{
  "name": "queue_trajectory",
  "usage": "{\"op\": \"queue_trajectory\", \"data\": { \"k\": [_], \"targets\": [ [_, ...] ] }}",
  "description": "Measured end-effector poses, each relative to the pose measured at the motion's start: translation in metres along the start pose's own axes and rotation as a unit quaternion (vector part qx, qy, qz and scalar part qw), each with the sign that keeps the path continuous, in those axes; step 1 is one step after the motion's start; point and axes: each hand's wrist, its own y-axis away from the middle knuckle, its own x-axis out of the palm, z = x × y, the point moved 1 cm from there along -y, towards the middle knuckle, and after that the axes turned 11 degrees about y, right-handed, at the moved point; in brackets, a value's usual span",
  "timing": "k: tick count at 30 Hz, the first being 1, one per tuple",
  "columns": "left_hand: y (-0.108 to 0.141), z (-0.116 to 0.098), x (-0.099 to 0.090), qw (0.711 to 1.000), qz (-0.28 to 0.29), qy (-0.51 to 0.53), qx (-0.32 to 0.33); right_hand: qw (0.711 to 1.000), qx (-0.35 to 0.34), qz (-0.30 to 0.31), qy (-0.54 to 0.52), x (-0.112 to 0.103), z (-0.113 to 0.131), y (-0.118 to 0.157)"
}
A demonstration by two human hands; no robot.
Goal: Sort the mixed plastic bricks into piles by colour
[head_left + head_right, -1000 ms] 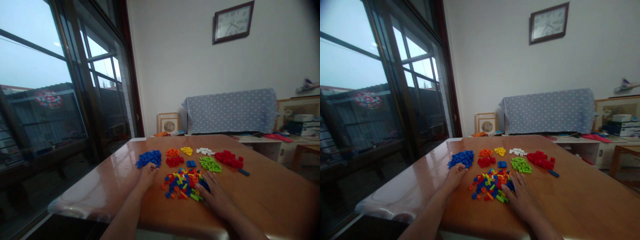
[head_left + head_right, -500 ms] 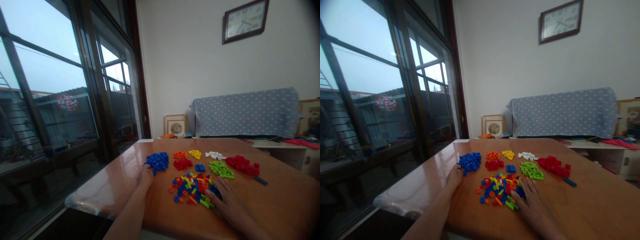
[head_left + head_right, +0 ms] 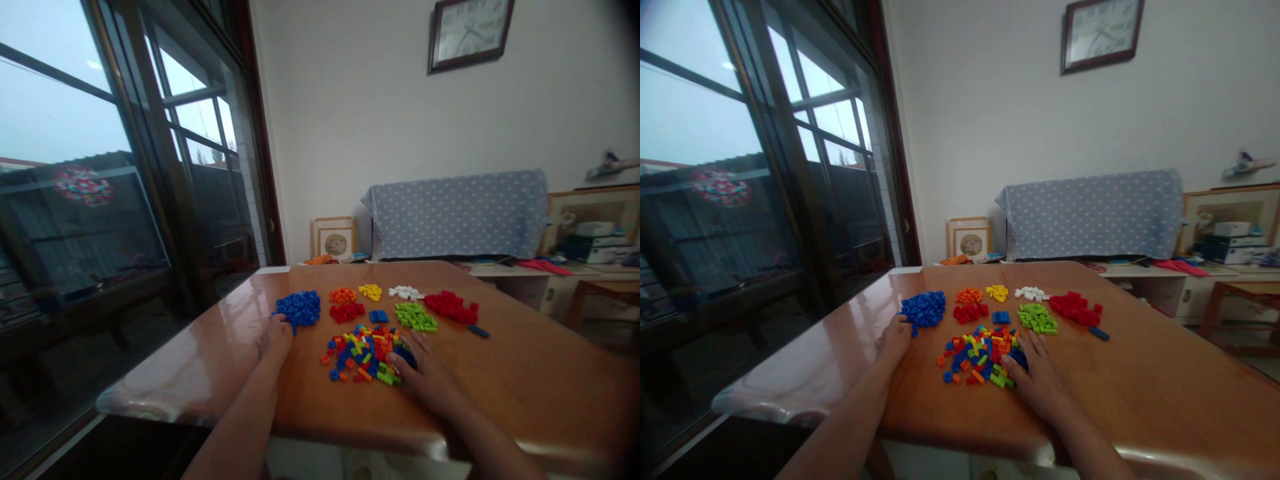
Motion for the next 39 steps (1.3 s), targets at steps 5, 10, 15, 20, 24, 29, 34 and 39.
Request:
{"op": "queue_trajectory", "data": {
  "k": [5, 10, 15, 20, 24, 29, 34, 39],
  "targets": [
    [0.001, -0.004, -0.002, 1.0, -0.005, -0.007, 0.005, 1.0, 0.0, -0.003, -0.004, 0.003, 0.0, -0.002],
    [0.0, -0.005, -0.005, 1.0, -0.005, -0.001, 0.004, 1.0, 0.0, 0.004, -0.015, 0.005, -0.002, -0.003],
    [-0.003, -0.003, -0.004, 1.0, -0.001, 0.006, 0.002, 1.0, 0.005, 0.012, -0.02, 0.004, -0.002, -0.003],
    [-0.005, -0.001, -0.002, 1.0, 0.001, -0.009, 0.005, 1.0, 0.005, 0.013, -0.029, 0.002, -0.001, -0.002],
    [-0.005, -0.003, -0.002, 1.0, -0.001, -0.008, 0.011, 0.999, 0.012, 0.014, -0.035, 0.001, 0.0, -0.002],
    [-0.002, -0.005, -0.002, 1.0, 0.006, -0.003, 0.016, 0.999, 0.015, 0.012, -0.037, -0.002, 0.002, 0.0],
    [-0.003, -0.009, -0.003, 1.0, 0.014, 0.001, 0.003, 1.0, 0.015, 0.016, -0.017, -0.003, 0.005, -0.001],
    [-0.001, -0.012, -0.006, 1.0, 0.018, 0.013, 0.003, 1.0, 0.017, 0.02, -0.01, -0.003, 0.005, -0.002]
  ]
}}
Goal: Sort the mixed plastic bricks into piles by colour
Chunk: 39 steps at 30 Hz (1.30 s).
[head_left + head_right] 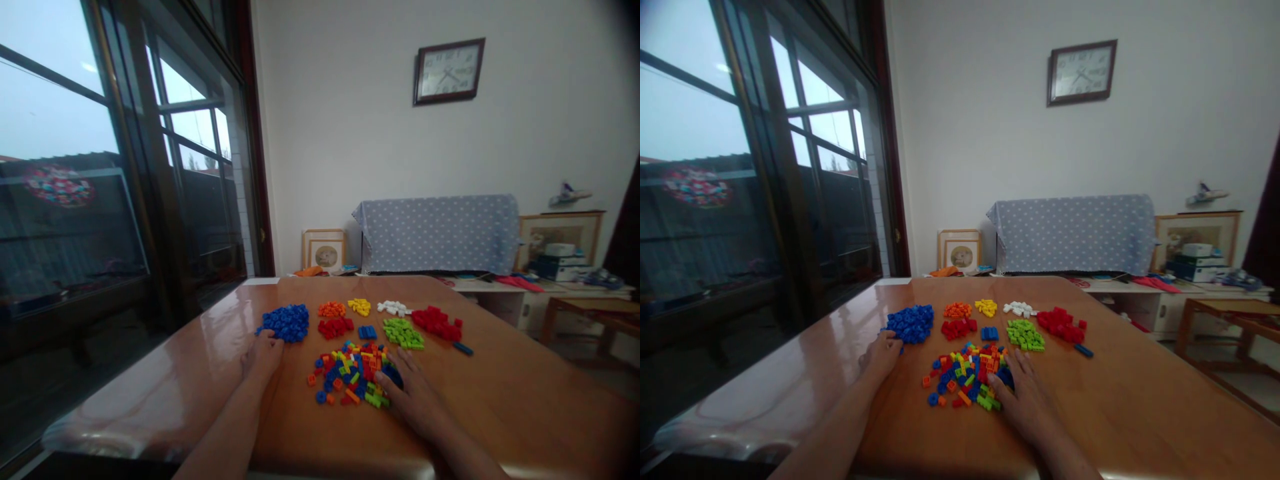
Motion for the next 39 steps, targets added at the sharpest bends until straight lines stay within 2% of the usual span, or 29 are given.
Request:
{"op": "queue_trajectory", "data": {
  "k": [16, 39],
  "targets": [
    [0.0002, 0.0016, 0.0031, 1.0, -0.001, 0.006, 0.008, 1.0, -0.006, 0.0, -0.013, -0.0075, 0.002, 0.0044],
    [0.0007, -0.0003, 0.0049, 1.0, 0.002, 0.009, -0.005, 0.999, -0.004, -0.029, -0.017, -0.0031, -0.0065, 0.0034]
  ]
}}
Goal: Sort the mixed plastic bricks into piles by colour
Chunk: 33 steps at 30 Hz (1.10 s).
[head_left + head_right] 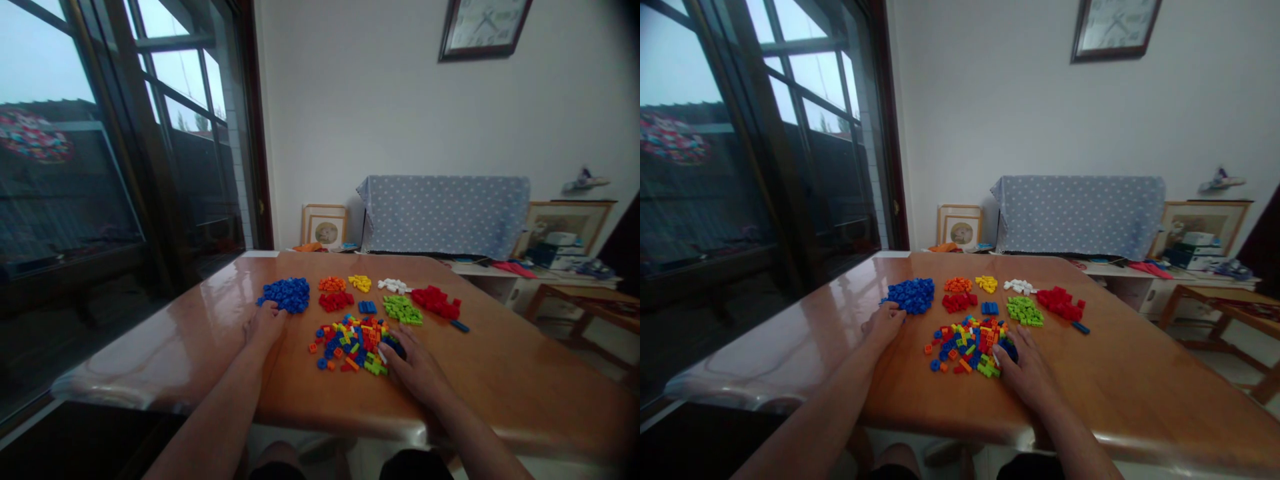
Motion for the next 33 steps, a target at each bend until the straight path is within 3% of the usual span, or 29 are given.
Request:
{"op": "queue_trajectory", "data": {
  "k": [33],
  "targets": [
    [-0.0027, 0.0081, 0.0009, 1.0, 0.014, 0.002, 0.02, 1.0, -0.005, 0.021, 0.001, -0.001, 0.0013, -0.0008]
  ]
}}
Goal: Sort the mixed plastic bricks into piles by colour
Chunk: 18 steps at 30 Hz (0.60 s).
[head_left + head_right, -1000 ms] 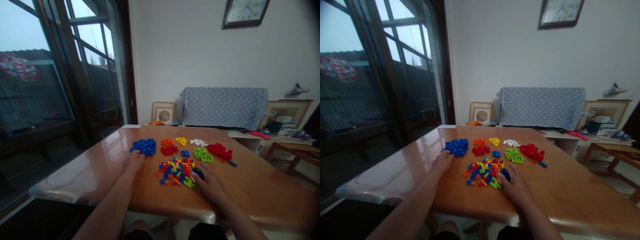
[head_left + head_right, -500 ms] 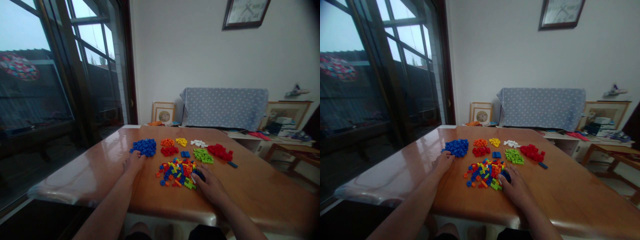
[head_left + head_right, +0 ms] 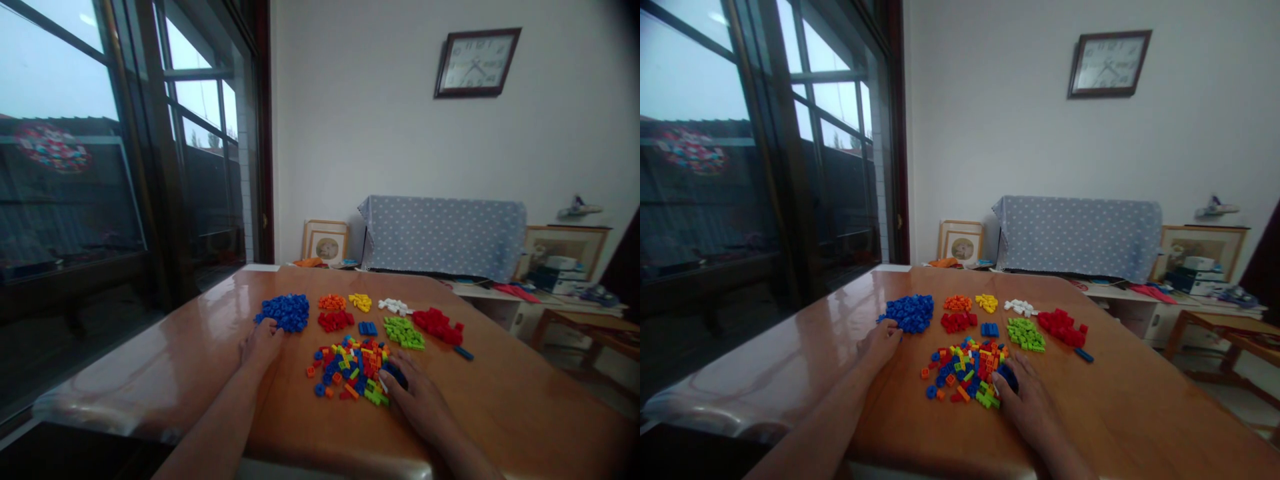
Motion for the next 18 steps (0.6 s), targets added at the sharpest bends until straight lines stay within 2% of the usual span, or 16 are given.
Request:
{"op": "queue_trajectory", "data": {
  "k": [10, 18],
  "targets": [
    [0.0, 0.007, 0.001, 1.0, -0.012, 0.003, -0.008, 0.999, -0.005, -0.015, -0.05, 0.004, -0.005, -0.002],
    [-0.001, 0.011, 0.003, 1.0, -0.019, 0.014, -0.005, 0.999, -0.003, -0.009, -0.047, 0.006, -0.008, -0.003]
  ]
}}
